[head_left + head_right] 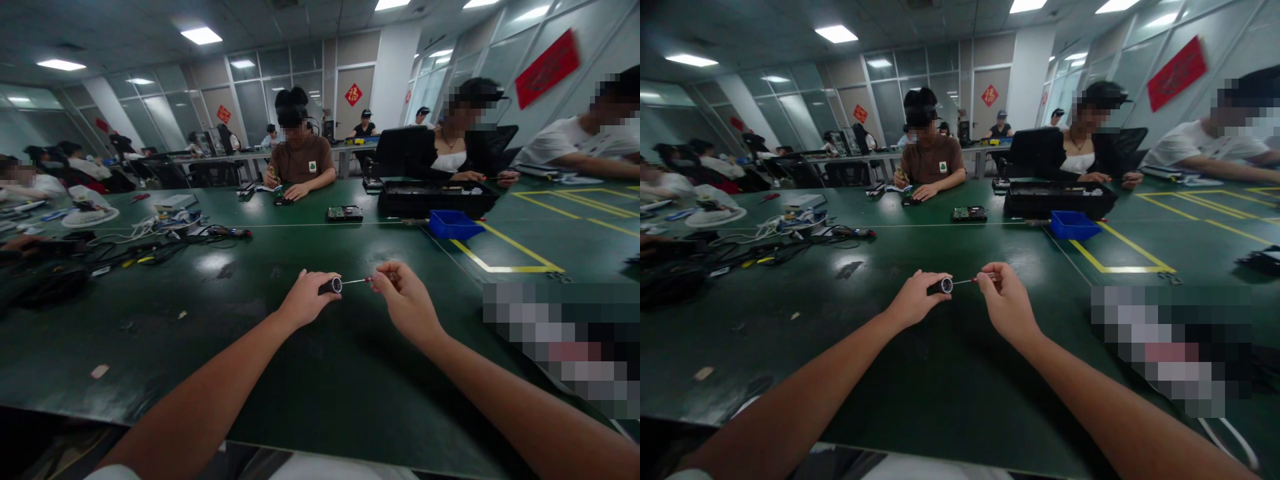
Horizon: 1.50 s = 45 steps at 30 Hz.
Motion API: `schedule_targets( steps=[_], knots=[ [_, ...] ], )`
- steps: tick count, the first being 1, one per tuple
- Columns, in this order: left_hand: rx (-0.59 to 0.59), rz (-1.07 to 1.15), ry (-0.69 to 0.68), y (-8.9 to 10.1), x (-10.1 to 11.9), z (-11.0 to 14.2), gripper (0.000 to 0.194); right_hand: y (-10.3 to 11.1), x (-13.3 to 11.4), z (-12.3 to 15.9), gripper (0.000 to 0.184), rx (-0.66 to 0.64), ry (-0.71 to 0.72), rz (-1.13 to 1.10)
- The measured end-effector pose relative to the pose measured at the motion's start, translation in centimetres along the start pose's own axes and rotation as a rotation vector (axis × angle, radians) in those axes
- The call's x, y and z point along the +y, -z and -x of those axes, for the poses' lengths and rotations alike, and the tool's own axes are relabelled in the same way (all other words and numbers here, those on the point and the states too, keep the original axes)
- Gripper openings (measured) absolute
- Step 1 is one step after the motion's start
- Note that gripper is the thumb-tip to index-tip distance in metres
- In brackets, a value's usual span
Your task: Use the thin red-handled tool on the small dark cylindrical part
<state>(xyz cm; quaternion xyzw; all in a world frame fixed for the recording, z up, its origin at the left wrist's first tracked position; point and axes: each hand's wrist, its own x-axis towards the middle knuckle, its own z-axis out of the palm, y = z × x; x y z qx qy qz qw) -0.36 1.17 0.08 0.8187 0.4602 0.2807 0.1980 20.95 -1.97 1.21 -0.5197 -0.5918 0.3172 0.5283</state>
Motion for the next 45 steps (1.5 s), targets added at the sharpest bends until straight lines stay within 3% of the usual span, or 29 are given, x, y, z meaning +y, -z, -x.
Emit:
schedule_targets(
  steps=[4,6,12,16,23,35,45],
  knots=[
    [0.065,-0.033,-0.077,0.5,0.4,-0.1,0.038,0.1,0.4,-1.1,0.025,-0.017,-0.219,-0.450],
    [0.055,-0.080,-0.092,0.6,0.3,-0.2,0.037,0.3,0.9,-1.6,0.023,-0.032,-0.335,-0.530],
    [-0.027,-0.143,0.005,0.3,-0.5,-0.5,0.036,0.3,2.4,-1.7,0.024,0.028,-0.247,-0.395],
    [-0.023,-0.134,0.002,0.1,-0.7,-0.3,0.035,0.2,1.9,-1.2,0.027,0.021,-0.175,-0.324],
    [-0.057,-0.143,-0.006,-0.2,-0.7,-0.3,0.039,0.2,0.5,-0.5,0.026,0.002,0.042,0.003],
    [-0.089,-0.151,0.043,-0.3,-0.8,-0.3,0.039,0.0,0.3,0.0,0.020,0.000,0.165,0.283],
    [0.121,0.120,0.140,1.1,-0.1,-0.8,0.031,0.8,-0.3,0.0,0.023,0.053,0.150,0.273]
  ],
)
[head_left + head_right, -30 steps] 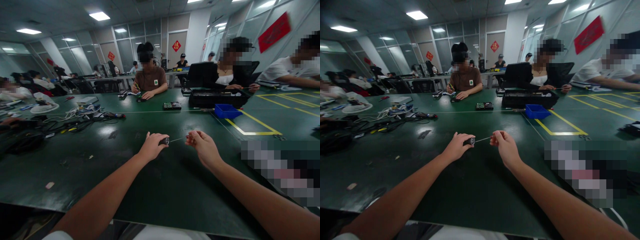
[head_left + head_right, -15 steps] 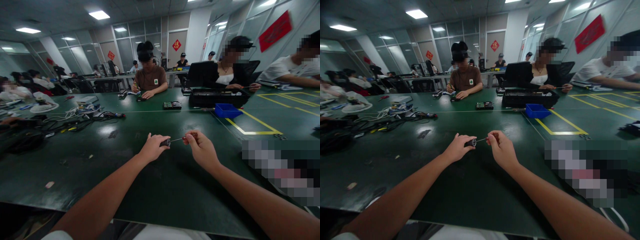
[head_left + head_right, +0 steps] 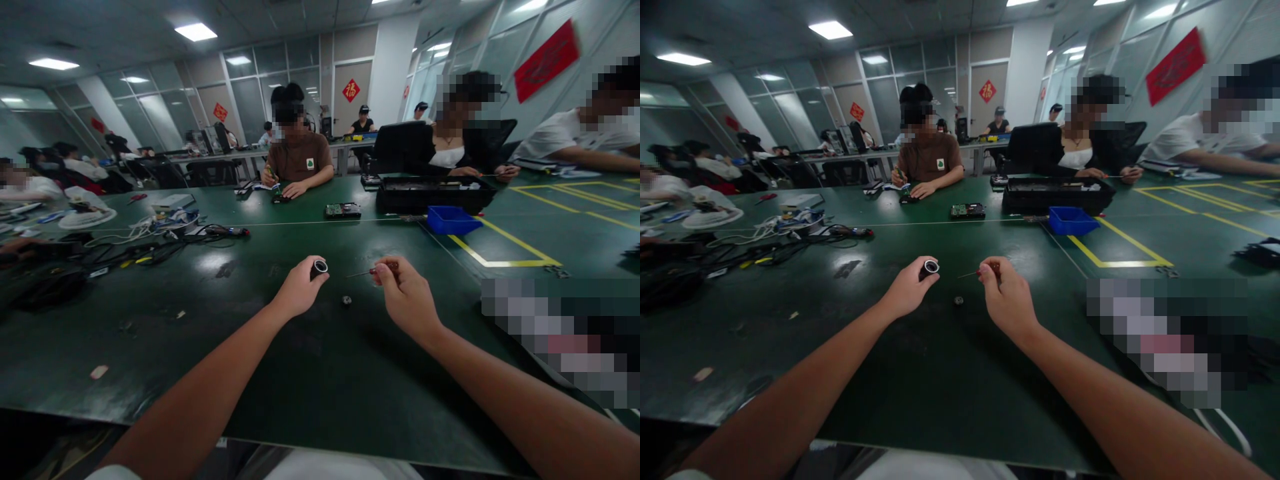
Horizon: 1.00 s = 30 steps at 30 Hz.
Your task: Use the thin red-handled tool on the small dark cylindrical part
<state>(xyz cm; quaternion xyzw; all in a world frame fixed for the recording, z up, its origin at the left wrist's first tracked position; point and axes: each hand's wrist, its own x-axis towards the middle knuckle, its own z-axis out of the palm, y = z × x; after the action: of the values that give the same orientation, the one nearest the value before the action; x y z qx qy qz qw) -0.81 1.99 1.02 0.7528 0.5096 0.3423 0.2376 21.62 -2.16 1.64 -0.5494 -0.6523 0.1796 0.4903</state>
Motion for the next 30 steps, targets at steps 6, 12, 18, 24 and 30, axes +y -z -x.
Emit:
schedule_targets(
  steps=[6,12,18,24,30],
  knots=[
    [-0.179,-0.042,0.059,0.7,2.2,0.5,0.032,0.1,0.2,-0.1,0.024,0.027,0.020,-0.025],
    [-0.348,-0.287,-0.050,-1.4,3.0,0.6,0.028,0.0,0.4,-0.2,0.024,0.026,0.024,-0.037],
    [-0.454,-0.502,-0.129,-3.0,2.3,0.1,0.032,0.1,0.1,-0.1,0.024,0.011,0.021,-0.036],
    [-0.309,-0.240,-0.135,-2.1,1.4,-0.2,0.026,0.0,0.2,-0.1,0.025,0.010,0.002,-0.059],
    [-0.108,0.100,0.054,1.3,-0.1,-1.0,0.029,0.2,0.1,-0.1,0.025,-0.019,-0.012,-0.041]
  ],
)
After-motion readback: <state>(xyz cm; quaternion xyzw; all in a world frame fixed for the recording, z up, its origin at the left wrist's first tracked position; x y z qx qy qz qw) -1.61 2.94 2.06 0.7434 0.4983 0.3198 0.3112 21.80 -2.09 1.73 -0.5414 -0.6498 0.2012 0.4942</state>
